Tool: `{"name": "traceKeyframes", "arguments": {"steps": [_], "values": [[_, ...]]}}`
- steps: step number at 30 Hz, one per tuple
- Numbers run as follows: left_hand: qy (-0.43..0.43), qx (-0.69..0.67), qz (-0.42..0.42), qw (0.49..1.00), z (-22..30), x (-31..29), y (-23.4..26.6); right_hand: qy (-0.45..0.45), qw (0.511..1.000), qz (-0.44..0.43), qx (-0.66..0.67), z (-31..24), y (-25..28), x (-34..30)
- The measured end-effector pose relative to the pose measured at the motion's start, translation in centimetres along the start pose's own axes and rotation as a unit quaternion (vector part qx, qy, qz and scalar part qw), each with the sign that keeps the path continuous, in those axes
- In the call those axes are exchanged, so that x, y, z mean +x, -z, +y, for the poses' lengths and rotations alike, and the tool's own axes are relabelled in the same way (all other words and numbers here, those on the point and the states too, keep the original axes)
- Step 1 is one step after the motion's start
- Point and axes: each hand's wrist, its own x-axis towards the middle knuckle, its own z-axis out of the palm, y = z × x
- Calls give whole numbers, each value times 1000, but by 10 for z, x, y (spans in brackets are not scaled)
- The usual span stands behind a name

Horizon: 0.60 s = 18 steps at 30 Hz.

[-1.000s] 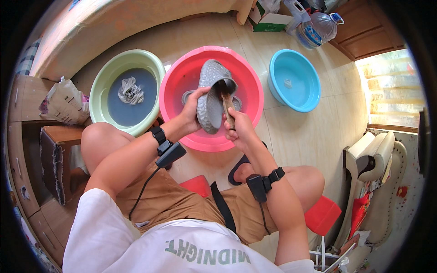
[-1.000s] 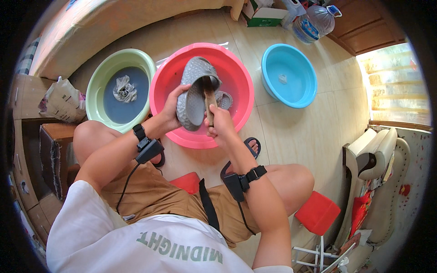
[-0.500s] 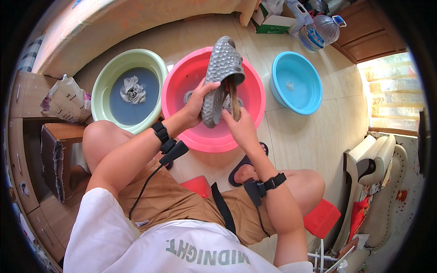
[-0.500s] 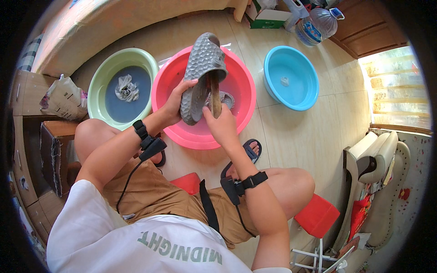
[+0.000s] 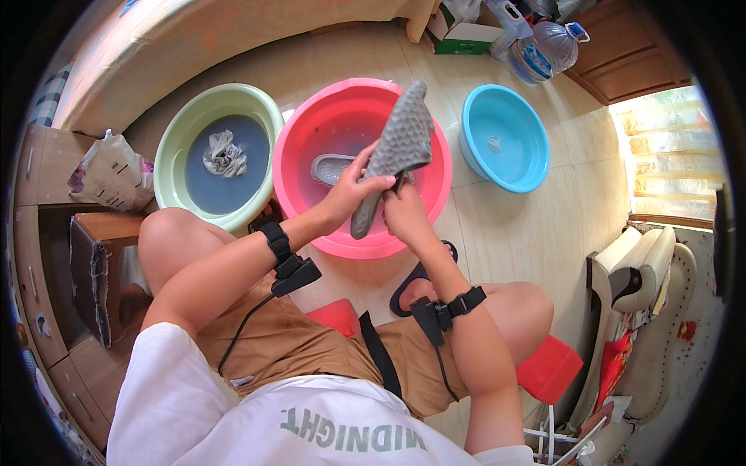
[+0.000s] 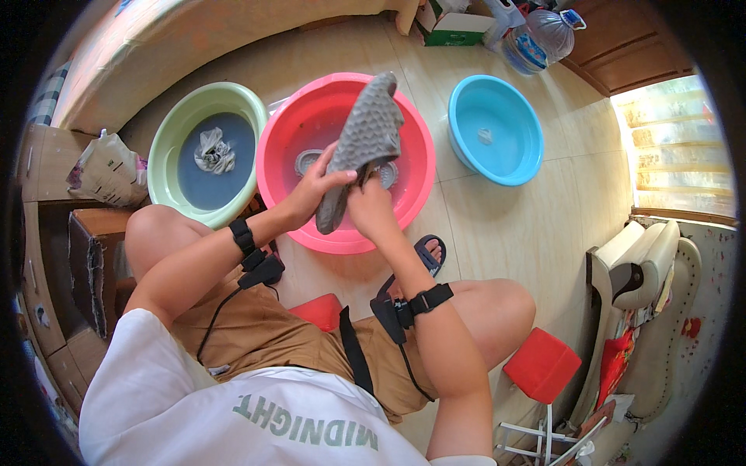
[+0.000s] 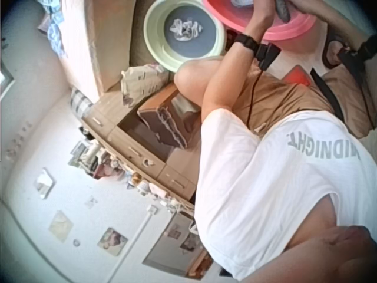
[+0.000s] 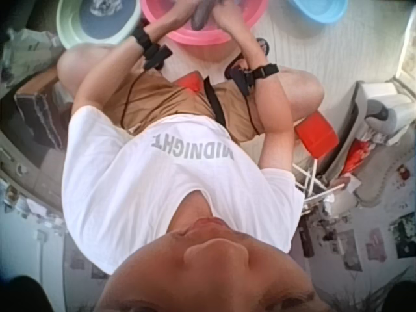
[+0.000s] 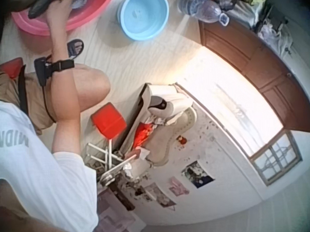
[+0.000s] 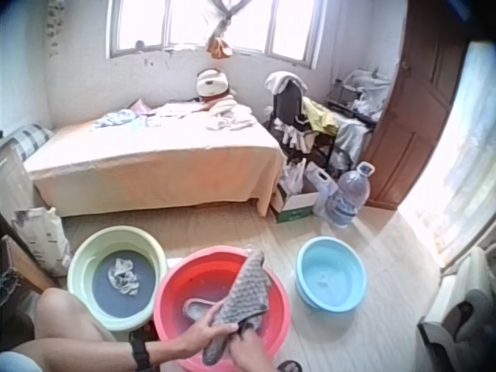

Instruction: The person scrubs grey foam sandals with a wooden-handled brush over a pink basin of water.

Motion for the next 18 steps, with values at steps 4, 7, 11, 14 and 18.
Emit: {"name": "traceKeyframes", "arguments": {"steps": [4,7,11,14,18], "values": [[27,-20,0,999,3,-3,-5,-28,1000,-6,-1,10,6,7],[39,-91,24,995,-4,2,6,-30,997,-60,-37,-1,4,-5],[93,-205,90,970,6,8,15,13,986,-107,-126,-6,-12,-33],[145,-236,85,957,7,9,23,5,984,-125,-128,-7,-14,-34],[129,-177,32,975,11,0,9,20,994,-61,-84,-5,9,-11]]}}
